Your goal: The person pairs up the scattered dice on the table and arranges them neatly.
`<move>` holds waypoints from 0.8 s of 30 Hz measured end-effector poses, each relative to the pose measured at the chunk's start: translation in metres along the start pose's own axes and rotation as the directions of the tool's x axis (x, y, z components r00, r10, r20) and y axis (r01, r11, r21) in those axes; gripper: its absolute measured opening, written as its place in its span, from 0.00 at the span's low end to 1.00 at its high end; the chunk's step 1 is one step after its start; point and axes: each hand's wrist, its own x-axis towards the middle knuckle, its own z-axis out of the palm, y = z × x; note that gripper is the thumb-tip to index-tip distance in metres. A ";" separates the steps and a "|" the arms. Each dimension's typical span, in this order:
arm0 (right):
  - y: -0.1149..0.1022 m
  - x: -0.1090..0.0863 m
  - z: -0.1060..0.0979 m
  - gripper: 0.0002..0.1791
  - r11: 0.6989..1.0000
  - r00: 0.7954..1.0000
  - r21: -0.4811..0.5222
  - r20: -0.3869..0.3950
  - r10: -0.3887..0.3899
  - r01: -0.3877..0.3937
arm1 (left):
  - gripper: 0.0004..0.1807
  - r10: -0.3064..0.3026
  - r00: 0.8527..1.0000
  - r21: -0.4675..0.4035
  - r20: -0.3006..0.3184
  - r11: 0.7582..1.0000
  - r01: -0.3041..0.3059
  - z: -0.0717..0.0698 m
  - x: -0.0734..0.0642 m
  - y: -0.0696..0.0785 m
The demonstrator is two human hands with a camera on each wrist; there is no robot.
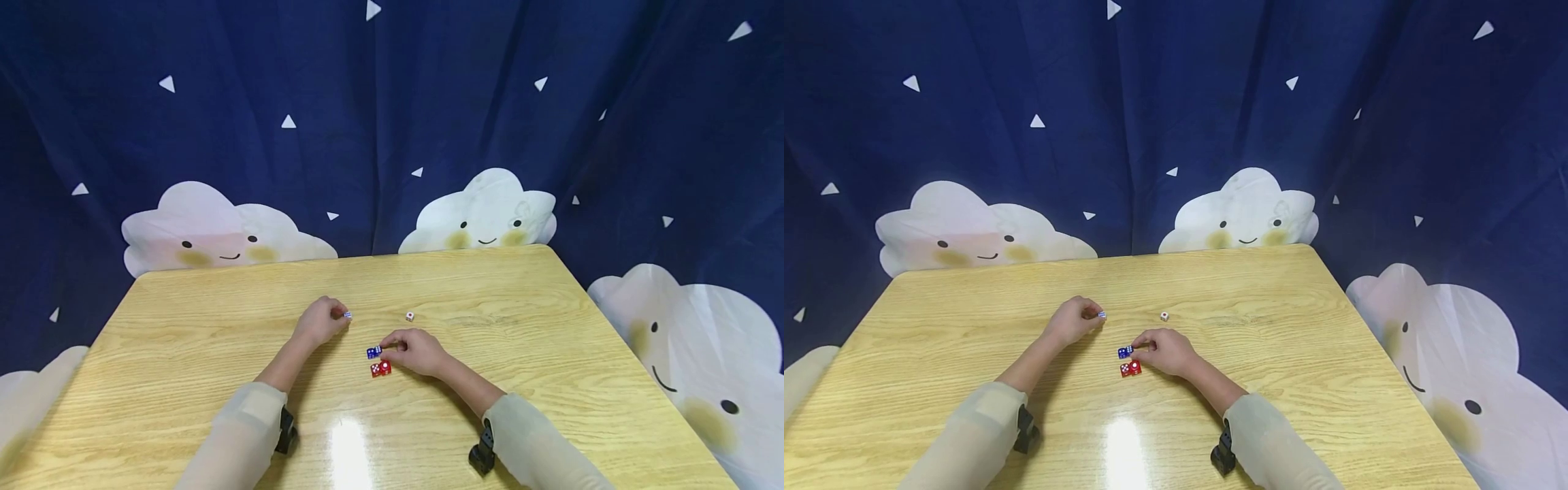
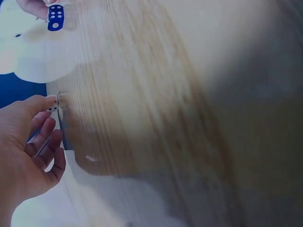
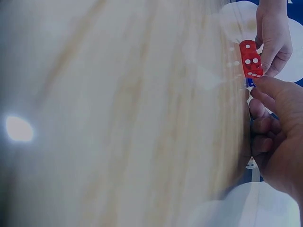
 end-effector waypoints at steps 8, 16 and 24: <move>0.000 0.000 0.000 0.12 1.000 1.000 -0.009 0.004 0.017 -0.017 | 0.12 -0.003 1.000 -0.043 0.017 0.999 0.003 0.004 0.000 -0.004; 0.001 0.001 0.003 0.11 0.999 1.000 -0.026 -0.005 0.019 -0.019 | 0.11 -0.004 1.000 -0.134 0.006 0.991 0.005 0.009 0.002 -0.013; 0.001 0.001 0.003 0.09 0.999 1.000 -0.040 -0.017 0.022 -0.023 | 0.11 -0.004 1.000 -0.171 0.003 0.985 0.005 0.008 0.002 -0.014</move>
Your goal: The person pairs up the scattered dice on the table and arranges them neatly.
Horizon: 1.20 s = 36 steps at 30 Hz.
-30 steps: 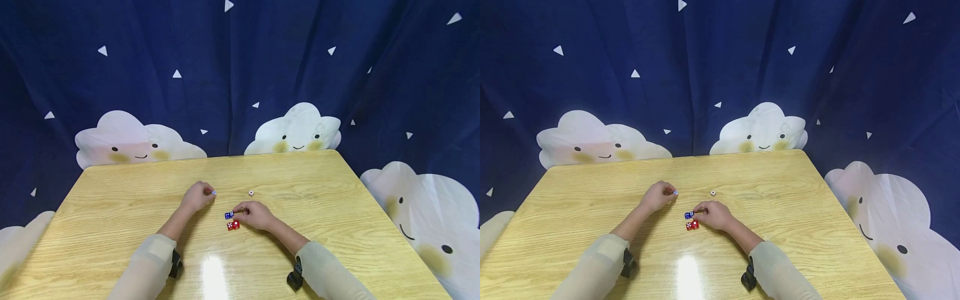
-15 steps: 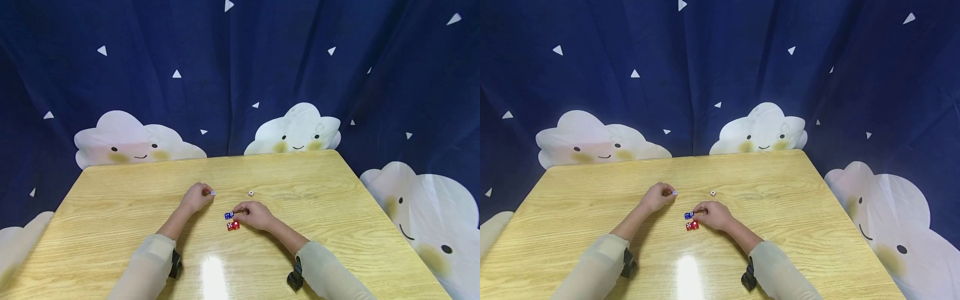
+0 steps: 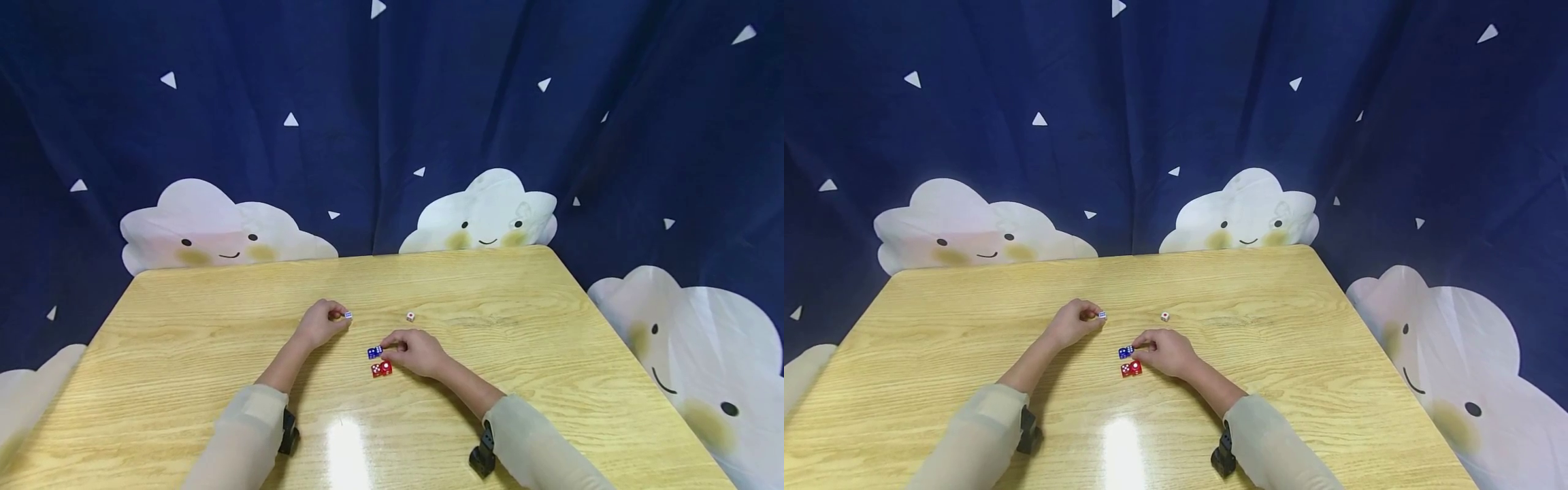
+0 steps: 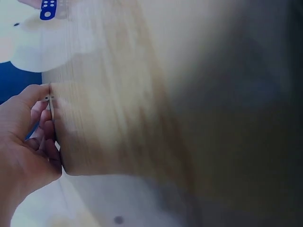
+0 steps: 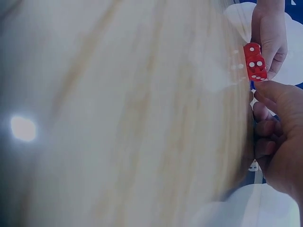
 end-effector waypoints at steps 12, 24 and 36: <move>-0.001 0.001 -0.005 0.11 0.999 1.000 0.044 0.023 -0.003 0.002 | 0.12 -0.027 1.000 -0.079 -0.004 0.997 0.026 -0.001 -0.001 -0.002; 0.014 0.000 -0.022 0.10 0.990 0.997 0.130 -0.048 0.057 -0.051 | 0.10 -0.027 1.000 -0.089 -0.008 0.996 0.026 -0.002 -0.001 0.000; 0.033 0.004 -0.042 0.10 0.978 0.954 -0.019 -0.221 0.201 -0.210 | 0.11 -0.039 0.999 -0.095 0.003 0.995 0.039 -0.002 -0.001 -0.001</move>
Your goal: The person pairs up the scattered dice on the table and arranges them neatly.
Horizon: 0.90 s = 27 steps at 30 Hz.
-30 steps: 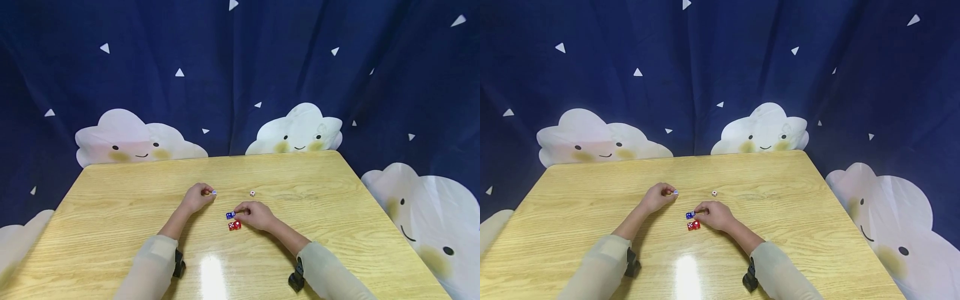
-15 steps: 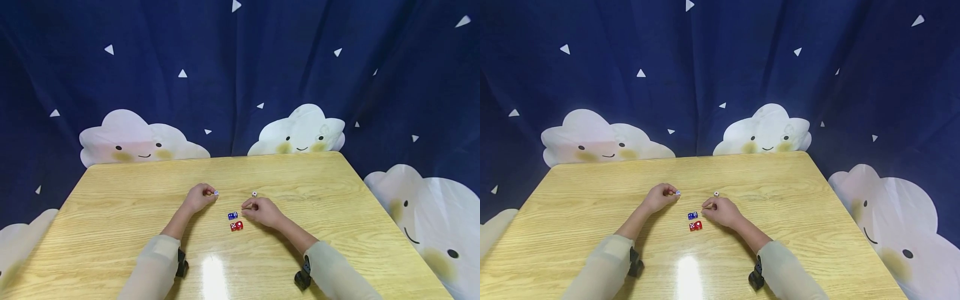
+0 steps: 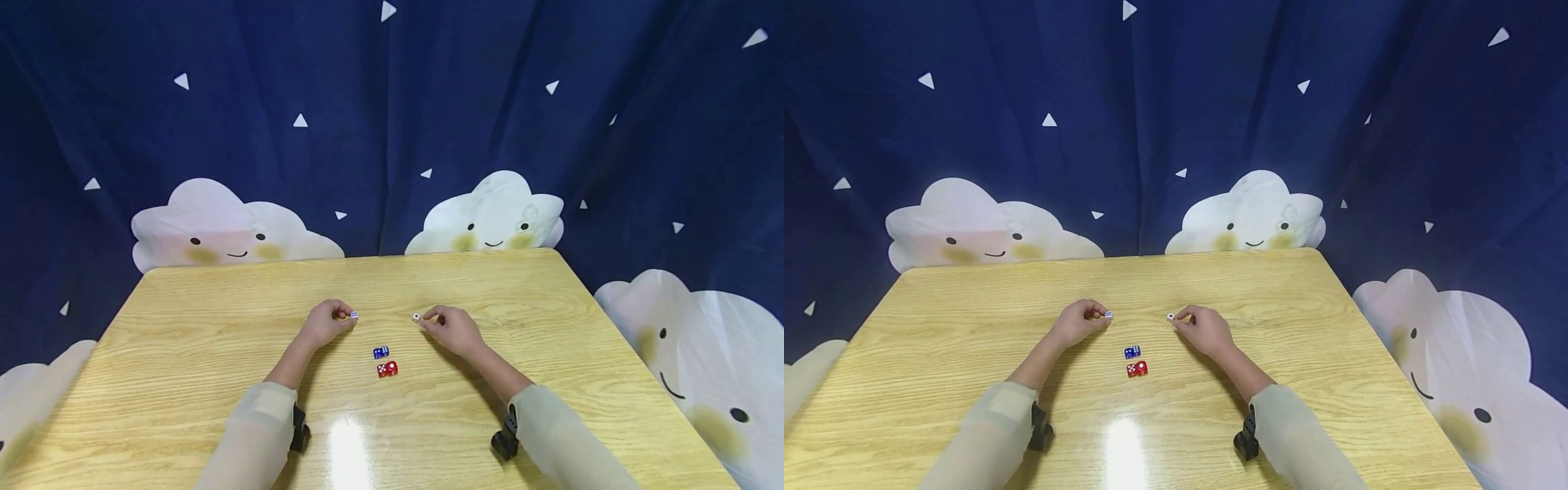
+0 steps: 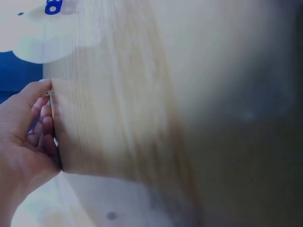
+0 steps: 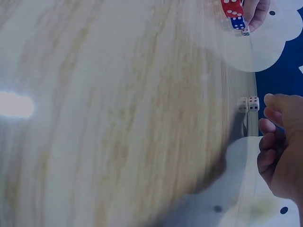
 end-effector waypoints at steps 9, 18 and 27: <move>0.002 0.007 0.007 0.15 0.999 0.999 -0.041 -0.048 0.024 -0.026 | 0.11 -0.013 1.000 -0.002 0.002 1.000 0.013 0.000 -0.001 0.000; -0.003 0.011 0.015 0.14 0.998 0.997 -0.043 -0.064 0.035 -0.037 | 0.11 -0.019 1.000 -0.022 0.018 1.000 0.019 -0.003 0.001 0.001; -0.005 0.013 0.021 0.12 0.998 0.997 -0.039 -0.065 0.042 -0.044 | 0.11 -0.033 0.999 -0.022 0.026 0.999 0.033 -0.002 -0.001 0.002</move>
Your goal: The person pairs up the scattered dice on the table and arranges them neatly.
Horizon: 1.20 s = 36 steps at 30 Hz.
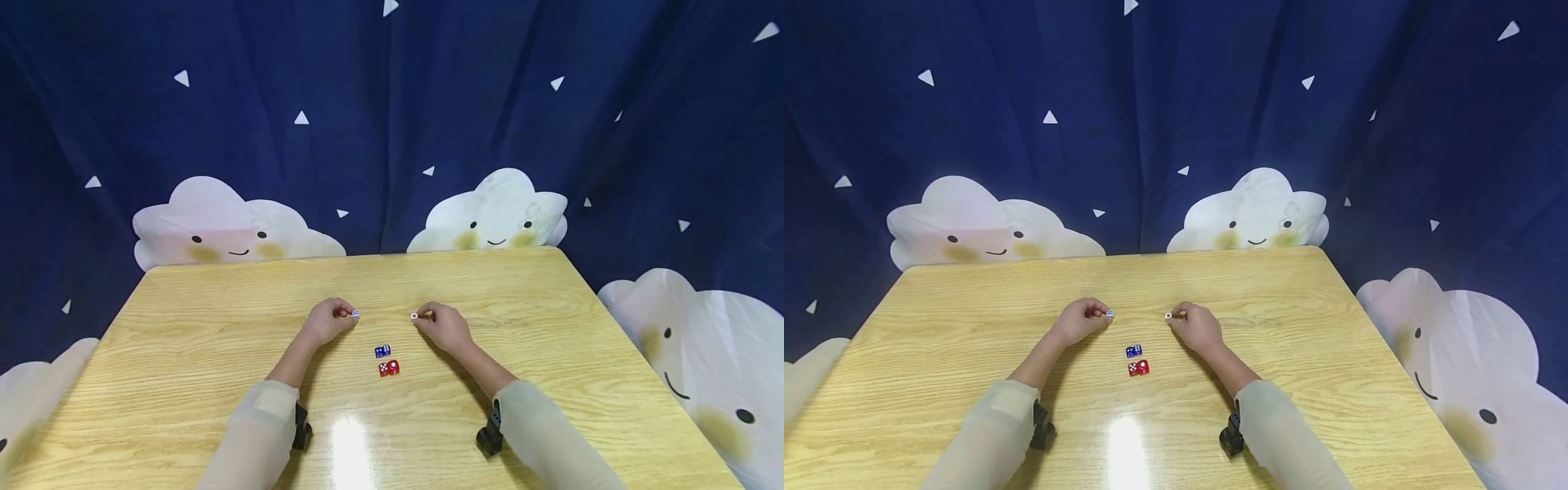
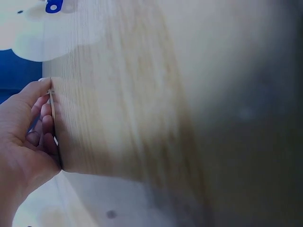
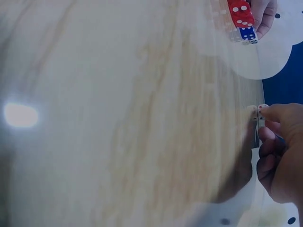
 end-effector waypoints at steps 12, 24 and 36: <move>-0.011 0.006 0.006 0.11 0.999 0.999 0.020 0.000 -0.049 0.049 | 0.11 0.005 1.000 -0.009 -0.004 1.000 -0.005 -0.001 0.000 -0.002; -0.034 0.014 0.015 0.12 0.995 0.994 0.030 0.046 -0.096 0.095 | 0.11 0.003 1.000 -0.038 -0.005 0.999 -0.003 0.000 0.002 -0.004; -0.056 0.020 0.022 0.12 0.994 0.991 0.012 0.077 -0.109 0.109 | 0.11 0.016 0.999 -0.022 -0.030 1.000 -0.016 0.000 0.001 -0.002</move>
